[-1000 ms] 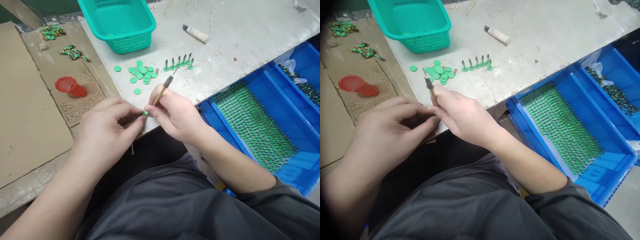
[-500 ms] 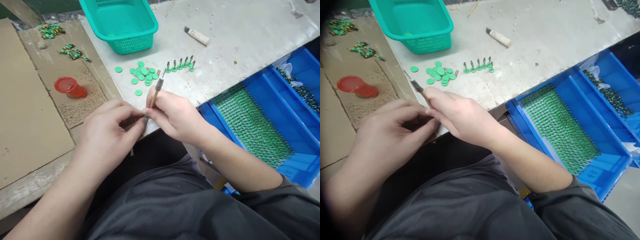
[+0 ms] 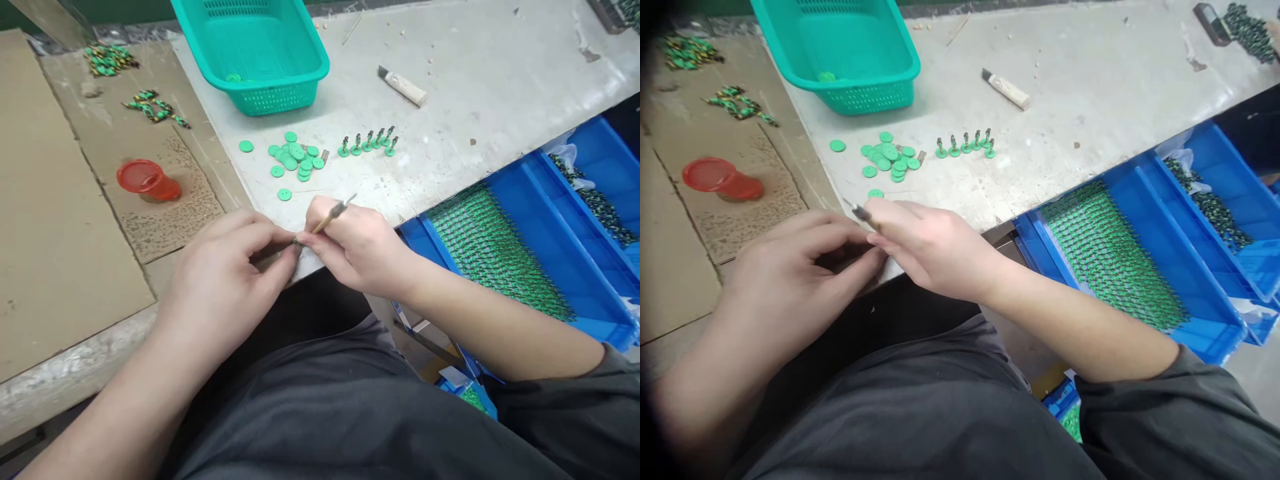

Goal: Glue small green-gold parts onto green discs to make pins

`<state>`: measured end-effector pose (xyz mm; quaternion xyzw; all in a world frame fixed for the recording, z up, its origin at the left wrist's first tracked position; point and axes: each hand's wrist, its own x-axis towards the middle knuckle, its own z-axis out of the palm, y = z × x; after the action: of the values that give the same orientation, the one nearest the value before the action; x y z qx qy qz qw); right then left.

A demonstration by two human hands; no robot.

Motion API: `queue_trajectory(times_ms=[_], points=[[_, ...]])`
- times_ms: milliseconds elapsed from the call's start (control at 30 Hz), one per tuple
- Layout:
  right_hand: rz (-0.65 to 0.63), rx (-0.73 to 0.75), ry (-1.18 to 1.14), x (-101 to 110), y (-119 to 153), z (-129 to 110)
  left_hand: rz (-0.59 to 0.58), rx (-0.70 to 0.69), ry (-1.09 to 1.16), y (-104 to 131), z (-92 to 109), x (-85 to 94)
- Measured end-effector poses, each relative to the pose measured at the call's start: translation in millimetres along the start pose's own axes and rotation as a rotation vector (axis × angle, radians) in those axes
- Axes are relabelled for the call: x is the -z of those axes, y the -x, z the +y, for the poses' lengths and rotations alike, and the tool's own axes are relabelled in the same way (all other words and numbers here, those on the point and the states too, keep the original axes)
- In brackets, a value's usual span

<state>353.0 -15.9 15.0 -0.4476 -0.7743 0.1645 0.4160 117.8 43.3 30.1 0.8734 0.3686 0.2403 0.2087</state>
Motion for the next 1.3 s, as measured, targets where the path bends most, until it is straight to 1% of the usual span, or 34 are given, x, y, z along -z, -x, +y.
queue_trajectory(times_ms=[100,133,167,200,300,333,400,533,567,633,700,767,867,967,1067,1200,1300], points=[[-0.027,-0.029,-0.025,-0.1,1.5,-0.5,0.004,0.003,-0.001,-0.6,0.8,-0.1],[-0.014,-0.055,-0.057,-0.1,2.8,-1.7,-0.002,0.01,0.003,-0.6,0.6,1.1],[0.024,-0.097,-0.106,-0.2,4.8,-3.0,-0.014,0.019,0.008,-0.3,0.0,3.0],[0.09,-0.157,-0.166,-0.6,7.8,-4.3,-0.027,0.028,0.013,0.2,-0.9,5.4],[0.344,-0.377,-0.35,-3.3,20.0,-6.0,-0.051,0.053,0.022,2.6,-4.7,13.0],[0.404,-0.43,-0.394,-4.7,23.9,-5.6,-0.055,0.064,0.029,3.4,-5.4,14.7],[0.462,-0.487,-0.441,-8.0,29.5,-3.6,-0.039,0.09,0.048,4.1,-5.0,15.2],[0.508,-0.521,-0.471,-13.2,29.6,0.6,0.033,0.12,0.061,-1.7,4.1,7.6],[0.516,-0.526,-0.476,-13.8,28.4,1.1,0.04,0.141,0.081,-4.6,7.6,6.5],[0.525,-0.537,-0.485,-14.1,26.4,1.4,0.039,0.237,0.157,-10.8,15.4,9.3],[0.524,-0.551,-0.482,-13.8,25.5,0.8,0.033,0.348,0.237,-15.8,23.5,20.5],[0.526,-0.564,-0.468,-13.7,25.6,-0.3,0.017,0.411,0.29,-18.5,31.4,38.1],[0.535,-0.565,-0.456,-14.2,25.7,-2.3,-0.022,0.416,0.358,-19.3,42.5,65.9],[0.534,-0.567,-0.434,-14.8,24.8,-4.3,-0.049,0.389,0.387,-18.8,51.4,84.1],[0.52,-0.57,-0.421,-15.0,24.4,-5.6,-0.039,0.387,0.381,-18.5,56.0,91.3],[0.522,-0.574,-0.43,-16.5,25.6,-5.3,-0.041,0.386,0.373,-20.0,57.8,93.2],[0.529,-0.569,-0.433,-18.0,25.6,-4.4,-0.069,0.38,0.42,-23.8,59.8,93.5]])
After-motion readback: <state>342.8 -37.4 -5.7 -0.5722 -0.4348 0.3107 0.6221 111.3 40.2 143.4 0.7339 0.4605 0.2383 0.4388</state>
